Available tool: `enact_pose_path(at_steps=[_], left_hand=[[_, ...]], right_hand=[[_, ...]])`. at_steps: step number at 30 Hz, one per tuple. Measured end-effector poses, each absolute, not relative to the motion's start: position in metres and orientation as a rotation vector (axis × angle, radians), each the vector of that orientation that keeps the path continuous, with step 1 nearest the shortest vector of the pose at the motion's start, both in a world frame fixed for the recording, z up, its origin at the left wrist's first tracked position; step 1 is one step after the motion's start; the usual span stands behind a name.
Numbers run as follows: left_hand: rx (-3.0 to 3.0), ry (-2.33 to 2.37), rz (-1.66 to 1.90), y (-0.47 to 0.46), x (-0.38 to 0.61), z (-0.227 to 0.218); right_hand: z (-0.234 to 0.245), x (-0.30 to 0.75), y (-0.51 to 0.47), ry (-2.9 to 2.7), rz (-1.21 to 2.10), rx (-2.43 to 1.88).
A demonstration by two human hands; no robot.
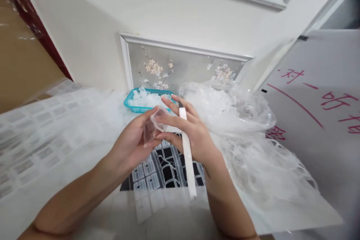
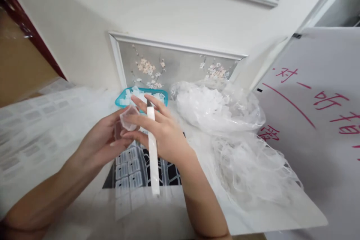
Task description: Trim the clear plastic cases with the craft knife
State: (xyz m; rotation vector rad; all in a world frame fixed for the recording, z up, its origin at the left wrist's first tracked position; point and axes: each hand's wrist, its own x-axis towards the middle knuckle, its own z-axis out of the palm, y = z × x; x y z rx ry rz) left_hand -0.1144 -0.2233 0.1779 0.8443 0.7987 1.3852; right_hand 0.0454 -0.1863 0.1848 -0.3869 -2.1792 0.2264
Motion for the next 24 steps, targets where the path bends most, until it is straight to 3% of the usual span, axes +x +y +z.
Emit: enact_pose_path(at_steps=[4, 10, 14, 20, 24], left_hand=[[0.977, 0.828, 1.354, -0.214, -0.119, 0.176], [1.704, 1.189, 1.673, -0.222, -0.132, 0.171], [1.964, 1.128, 1.834, -0.236, -0.137, 0.172], [1.291, 0.628, 1.772, -0.241, -0.138, 0.181], [0.821, 0.597, 1.674, -0.233, -0.132, 0.18]], right_hand=[[0.178, 0.051, -0.184, -2.175, 0.155, -0.37], [0.173, 0.055, -0.182, -2.169, 0.169, -0.353], [0.172, 0.052, -0.184, -2.147, 0.15, -0.323], [0.165, 0.051, -0.188, -2.021, 0.131, -0.342], [0.16, 0.046, -0.194, -1.814, 0.087, -0.406]])
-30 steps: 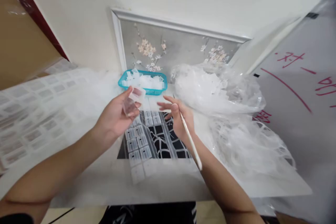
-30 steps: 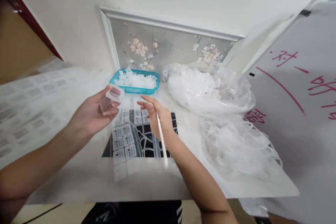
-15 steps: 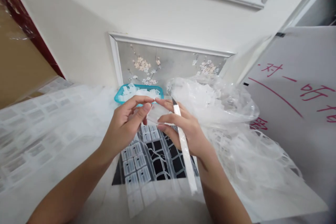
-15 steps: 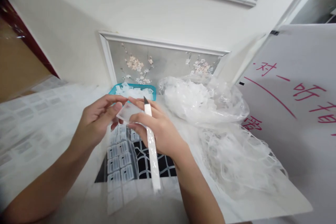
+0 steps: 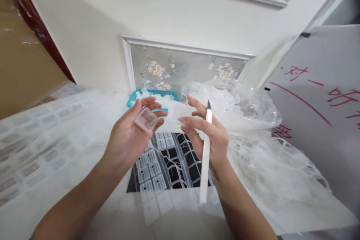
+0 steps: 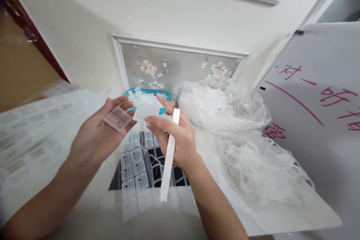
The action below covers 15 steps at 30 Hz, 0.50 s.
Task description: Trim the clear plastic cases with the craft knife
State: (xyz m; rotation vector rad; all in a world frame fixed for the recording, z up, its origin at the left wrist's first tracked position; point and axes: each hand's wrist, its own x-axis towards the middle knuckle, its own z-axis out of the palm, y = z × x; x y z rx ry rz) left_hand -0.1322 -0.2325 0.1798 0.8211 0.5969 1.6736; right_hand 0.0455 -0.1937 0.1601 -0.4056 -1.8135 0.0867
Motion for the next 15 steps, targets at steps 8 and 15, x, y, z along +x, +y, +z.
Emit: enact_pose_path(at_steps=[8, 15], left_hand=[[0.523, 0.568, 1.571, -0.231, -0.114, 0.166], [0.619, 0.591, 1.612, -0.223, -0.11, 0.164]], right_hand=[[0.15, 0.024, -0.2, -1.905, 0.095, -0.469], [0.136, 0.017, -0.194, -1.959, 0.125, -0.608]])
